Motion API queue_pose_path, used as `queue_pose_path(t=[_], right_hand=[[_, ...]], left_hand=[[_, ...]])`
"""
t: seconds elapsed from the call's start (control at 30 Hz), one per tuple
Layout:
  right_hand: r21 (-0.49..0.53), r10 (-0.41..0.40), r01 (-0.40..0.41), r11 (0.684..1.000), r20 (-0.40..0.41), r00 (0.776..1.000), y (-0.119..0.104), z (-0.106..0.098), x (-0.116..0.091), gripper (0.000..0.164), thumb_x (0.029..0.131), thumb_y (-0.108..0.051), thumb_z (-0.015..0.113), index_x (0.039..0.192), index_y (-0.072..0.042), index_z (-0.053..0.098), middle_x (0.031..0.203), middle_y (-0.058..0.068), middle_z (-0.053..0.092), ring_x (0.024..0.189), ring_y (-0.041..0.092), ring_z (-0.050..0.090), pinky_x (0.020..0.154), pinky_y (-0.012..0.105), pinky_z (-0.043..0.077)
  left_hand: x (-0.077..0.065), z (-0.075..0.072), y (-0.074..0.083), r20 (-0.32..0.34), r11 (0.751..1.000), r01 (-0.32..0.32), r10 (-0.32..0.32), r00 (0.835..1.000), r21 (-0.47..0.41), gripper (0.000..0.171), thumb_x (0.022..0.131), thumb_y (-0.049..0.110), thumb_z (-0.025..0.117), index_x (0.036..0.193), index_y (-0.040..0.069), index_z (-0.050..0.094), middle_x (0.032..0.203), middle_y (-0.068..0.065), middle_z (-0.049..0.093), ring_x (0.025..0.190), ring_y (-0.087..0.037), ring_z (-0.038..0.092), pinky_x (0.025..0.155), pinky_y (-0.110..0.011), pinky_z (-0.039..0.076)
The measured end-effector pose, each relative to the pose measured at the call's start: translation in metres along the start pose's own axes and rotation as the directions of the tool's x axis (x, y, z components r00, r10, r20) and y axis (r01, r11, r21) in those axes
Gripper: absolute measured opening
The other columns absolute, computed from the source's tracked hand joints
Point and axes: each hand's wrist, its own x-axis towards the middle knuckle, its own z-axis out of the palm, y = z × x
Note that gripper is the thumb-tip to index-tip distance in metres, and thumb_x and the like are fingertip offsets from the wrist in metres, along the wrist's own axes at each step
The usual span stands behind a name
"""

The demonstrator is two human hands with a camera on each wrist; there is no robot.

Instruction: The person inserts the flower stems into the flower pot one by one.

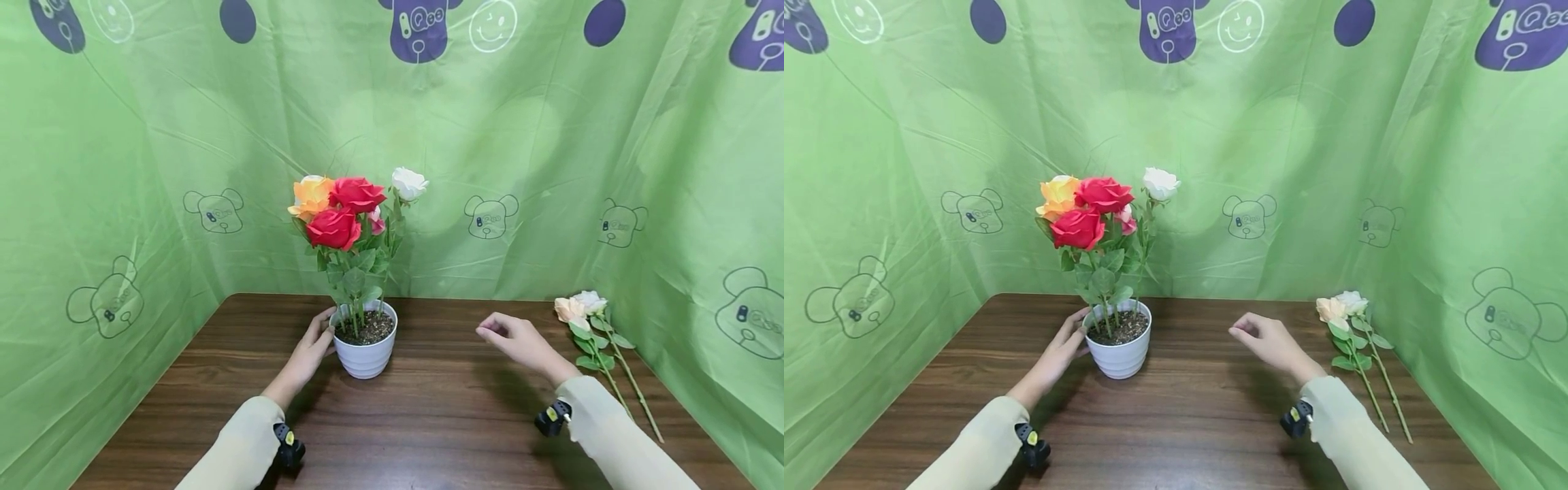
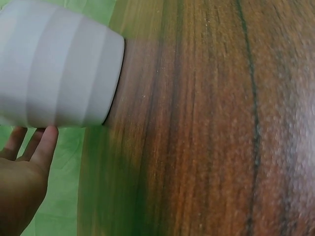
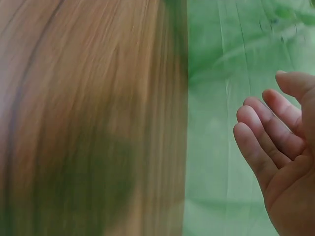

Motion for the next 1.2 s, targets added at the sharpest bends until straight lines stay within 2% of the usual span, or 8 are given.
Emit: queue_pose_path(t=[0.13,0.27,0.43,0.63,0.73,0.87,1.2], right_hand=[[-0.01,0.061,-0.062,0.998,-0.024,0.998,0.022,-0.014,-0.022,0.018,0.1,-0.033,0.065,0.102,-0.015,0.069,0.085,-0.001,0.067,0.075,0.011,0.059,0.066,0.028,0.049],[0.03,0.141,-0.14,0.99,-0.039,0.989,0.045,-0.028,-0.041,0.021,0.1,-0.03,0.065,0.105,-0.01,0.069,0.084,0.005,0.065,0.073,0.014,0.06,0.062,0.027,0.051],[0.083,0.227,-0.221,0.972,-0.068,0.972,0.076,-0.045,-0.065,0.026,0.1,-0.025,0.064,0.111,-0.002,0.066,0.09,0.012,0.066,0.077,0.02,0.063,0.065,0.029,0.053],[0.131,0.298,-0.285,0.95,-0.093,0.95,0.111,-0.065,-0.091,0.033,0.103,-0.02,0.06,0.117,0.01,0.061,0.099,0.018,0.069,0.081,0.014,0.066,0.068,0.028,0.058],[0.137,0.328,-0.314,0.939,-0.09,0.94,0.121,-0.073,-0.102,0.036,0.104,-0.019,0.058,0.119,0.013,0.06,0.1,0.02,0.069,0.081,0.012,0.067,0.069,0.029,0.058],[0.095,0.363,-0.355,0.93,-0.088,0.928,0.133,-0.083,-0.114,0.041,0.103,-0.022,0.06,0.121,0.014,0.059,0.1,0.021,0.07,0.079,0.012,0.067,0.067,0.028,0.057],[0.134,0.502,-0.493,0.86,-0.04,0.864,0.157,-0.098,-0.133,0.054,0.099,-0.021,0.065,0.128,0.022,0.049,0.102,0.024,0.071,0.076,0.016,0.07,0.068,0.028,0.057]], left_hand=[[0.0,0.001,0.0,0.002,1.0,0.005,-0.005,1.0,0.004,0.048,0.109,0.018,0.039,0.156,0.009,0.029,0.144,-0.027,0.042,0.132,-0.04,0.043,0.105,-0.056,0.042],[0.0,0.001,0.0,-0.008,1.0,0.012,-0.012,1.0,0.001,0.048,0.109,0.017,0.04,0.155,0.01,0.03,0.144,-0.027,0.043,0.132,-0.04,0.043,0.104,-0.056,0.042],[-0.001,0.002,0.0,-0.013,1.0,0.001,-0.001,1.0,0.01,0.048,0.109,0.017,0.041,0.155,0.009,0.03,0.143,-0.028,0.043,0.131,-0.041,0.044,0.103,-0.057,0.043],[0.0,0.002,-0.001,-0.017,1.0,0.007,-0.007,1.0,0.003,0.048,0.109,0.016,0.041,0.155,0.01,0.031,0.143,-0.027,0.044,0.131,-0.039,0.044,0.104,-0.056,0.043],[0.001,0.003,-0.001,-0.012,1.0,0.003,-0.003,1.0,0.002,0.049,0.109,0.017,0.041,0.156,0.01,0.03,0.143,-0.027,0.043,0.131,-0.039,0.044,0.104,-0.055,0.043],[0.0,0.002,-0.002,-0.018,1.0,0.004,-0.004,1.0,-0.003,0.048,0.109,0.016,0.041,0.156,0.01,0.03,0.143,-0.026,0.043,0.132,-0.039,0.043,0.104,-0.055,0.043],[-0.001,0.001,-0.001,-0.011,1.0,0.012,-0.013,1.0,-0.008,0.048,0.109,0.018,0.041,0.156,0.012,0.03,0.144,-0.025,0.042,0.134,-0.037,0.041,0.105,-0.054,0.042]])
